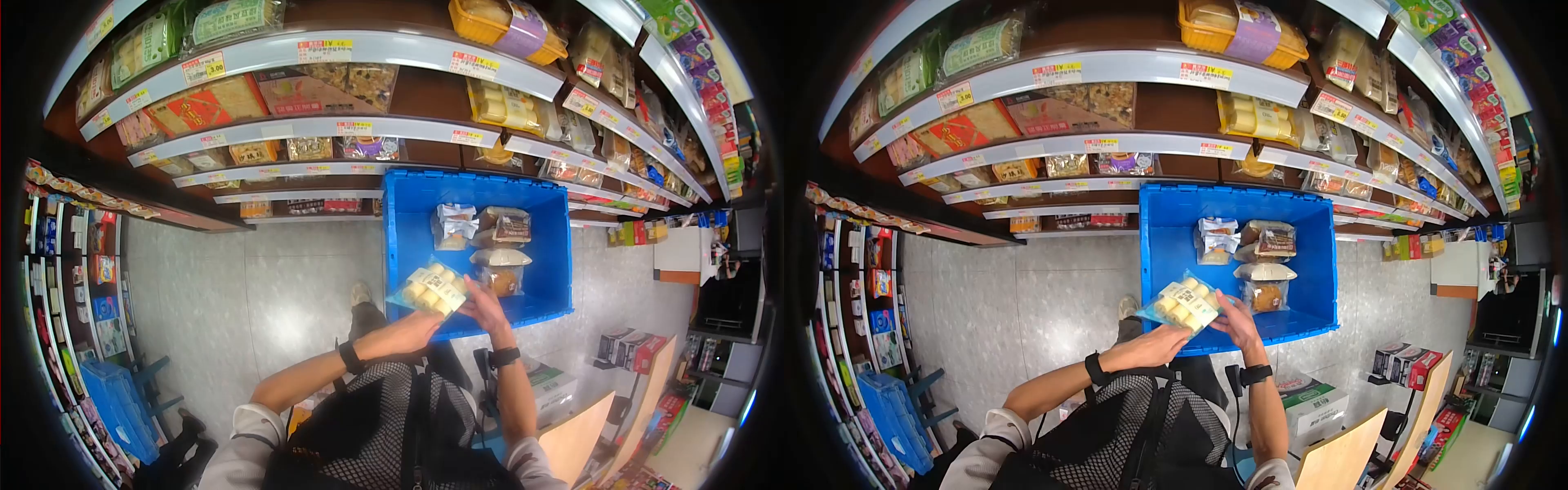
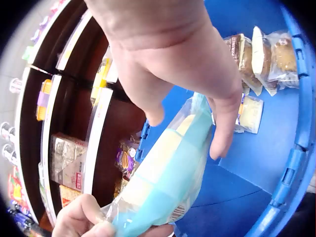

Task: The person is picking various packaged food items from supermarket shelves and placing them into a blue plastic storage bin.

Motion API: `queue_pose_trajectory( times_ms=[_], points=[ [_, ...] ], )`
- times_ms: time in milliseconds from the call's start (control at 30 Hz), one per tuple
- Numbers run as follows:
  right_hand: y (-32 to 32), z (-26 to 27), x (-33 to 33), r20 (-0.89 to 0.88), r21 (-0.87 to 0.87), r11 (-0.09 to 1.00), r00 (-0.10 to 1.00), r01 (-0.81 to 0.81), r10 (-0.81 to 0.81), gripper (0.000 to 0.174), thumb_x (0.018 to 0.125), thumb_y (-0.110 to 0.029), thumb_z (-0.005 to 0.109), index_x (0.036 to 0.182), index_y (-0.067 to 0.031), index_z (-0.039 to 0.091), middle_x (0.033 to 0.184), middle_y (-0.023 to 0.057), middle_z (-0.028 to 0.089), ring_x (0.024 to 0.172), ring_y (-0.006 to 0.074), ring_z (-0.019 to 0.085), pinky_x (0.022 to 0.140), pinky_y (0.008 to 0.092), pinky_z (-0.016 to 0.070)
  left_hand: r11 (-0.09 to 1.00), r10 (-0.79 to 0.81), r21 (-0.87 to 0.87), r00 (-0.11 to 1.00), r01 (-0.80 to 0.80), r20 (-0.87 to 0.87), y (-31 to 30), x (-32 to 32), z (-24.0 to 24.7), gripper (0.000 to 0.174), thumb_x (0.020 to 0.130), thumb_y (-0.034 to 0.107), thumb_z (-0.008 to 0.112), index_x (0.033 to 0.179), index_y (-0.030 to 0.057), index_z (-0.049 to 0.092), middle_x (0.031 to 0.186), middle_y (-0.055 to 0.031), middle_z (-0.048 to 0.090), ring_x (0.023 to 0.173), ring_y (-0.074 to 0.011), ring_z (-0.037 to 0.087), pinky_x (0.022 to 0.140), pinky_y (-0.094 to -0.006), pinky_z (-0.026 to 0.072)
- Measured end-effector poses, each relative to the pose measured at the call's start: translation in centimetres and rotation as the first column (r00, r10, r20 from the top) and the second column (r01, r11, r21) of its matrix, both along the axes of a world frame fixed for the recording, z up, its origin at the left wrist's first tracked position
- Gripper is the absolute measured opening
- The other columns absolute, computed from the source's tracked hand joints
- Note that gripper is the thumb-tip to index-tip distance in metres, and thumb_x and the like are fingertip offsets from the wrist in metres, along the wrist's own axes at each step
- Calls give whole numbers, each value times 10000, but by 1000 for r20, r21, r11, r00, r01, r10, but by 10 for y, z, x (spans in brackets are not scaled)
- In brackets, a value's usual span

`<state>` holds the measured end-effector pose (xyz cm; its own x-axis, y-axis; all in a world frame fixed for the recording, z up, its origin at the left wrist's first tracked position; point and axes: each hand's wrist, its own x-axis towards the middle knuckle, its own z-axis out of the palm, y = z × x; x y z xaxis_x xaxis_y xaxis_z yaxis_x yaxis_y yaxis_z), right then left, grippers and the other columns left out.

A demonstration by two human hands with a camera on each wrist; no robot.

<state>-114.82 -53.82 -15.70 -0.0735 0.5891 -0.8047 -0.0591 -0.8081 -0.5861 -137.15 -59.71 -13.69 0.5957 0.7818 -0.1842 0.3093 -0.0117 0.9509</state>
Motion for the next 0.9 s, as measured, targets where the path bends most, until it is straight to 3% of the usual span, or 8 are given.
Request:
queue_pose_trajectory(
  times_ms=[67,167,233,333,500,567,733,900],
  points=[
    [5,-2,15,78,-13,1000,997,-14,15,364,870,-288,681,1057,15,605,984,91,668,861,158,659,742,259,552,999,38,34,999,-37,-33,6,9,-9,141,897,88,509,963,-36,517,890,-249,595,872,-446,570,743,-505,439],
    [14,-21,49,99,-89,988,986,-128,137,401,858,-303,695,1066,24,596,996,93,663,827,159,663,708,239,559,973,230,26,941,-231,-249,15,21,-17,134,833,98,594,809,-34,590,846,-248,627,842,-431,604,723,-488,468],
    [19,-26,62,83,-91,977,976,-192,199,437,844,-325,710,1044,47,600,977,103,658,784,165,672,666,222,563,958,252,-51,912,-283,-325,27,27,-28,157,810,119,632,746,-24,620,775,-238,636,800,-419,621,709,-466,486],
    [28,-42,85,147,-132,915,906,-380,397,550,838,-374,706,1065,110,576,931,127,640,733,187,688,610,236,572,953,147,-173,882,-247,-449,48,48,-42,194,811,168,654,785,-25,652,793,-229,652,826,-377,644,735,-436,494],
    [56,-99,129,186,-159,809,788,-566,587,556,854,-348,671,1055,157,556,949,174,644,647,208,683,532,255,563,918,47,-289,799,-271,-600,77,101,-70,253,798,236,676,804,-16,655,845,-222,663,873,-357,643,759,-426,497],
    [70,-112,141,225,-164,763,729,-626,647,548,856,-337,661,1040,169,555,951,199,647,614,216,679,510,263,558,889,-23,-366,773,-274,-634,87,117,-85,376,785,218,617,1008,-85,631,1023,-293,632,1003,-407,613,859,-439,492],
    [107,-123,160,374,-197,641,547,-742,749,382,833,-204,619,997,140,583,927,240,657,586,253,670,493,319,543,830,-32,-433,744,-352,-667,102,156,-106,360,756,244,645,953,-57,663,1026,-266,644,989,-384,627,843,-414,506],
    [134,-145,166,287,-257,527,457,-810,842,327,815,-123,510,967,160,574,936,232,651,635,294,683,491,349,540,861,49,-306,665,-406,-745,113,172,-149,318,736,225,643,882,-55,677,949,-246,667,936,-374,645,819,-407,518]
  ],
)
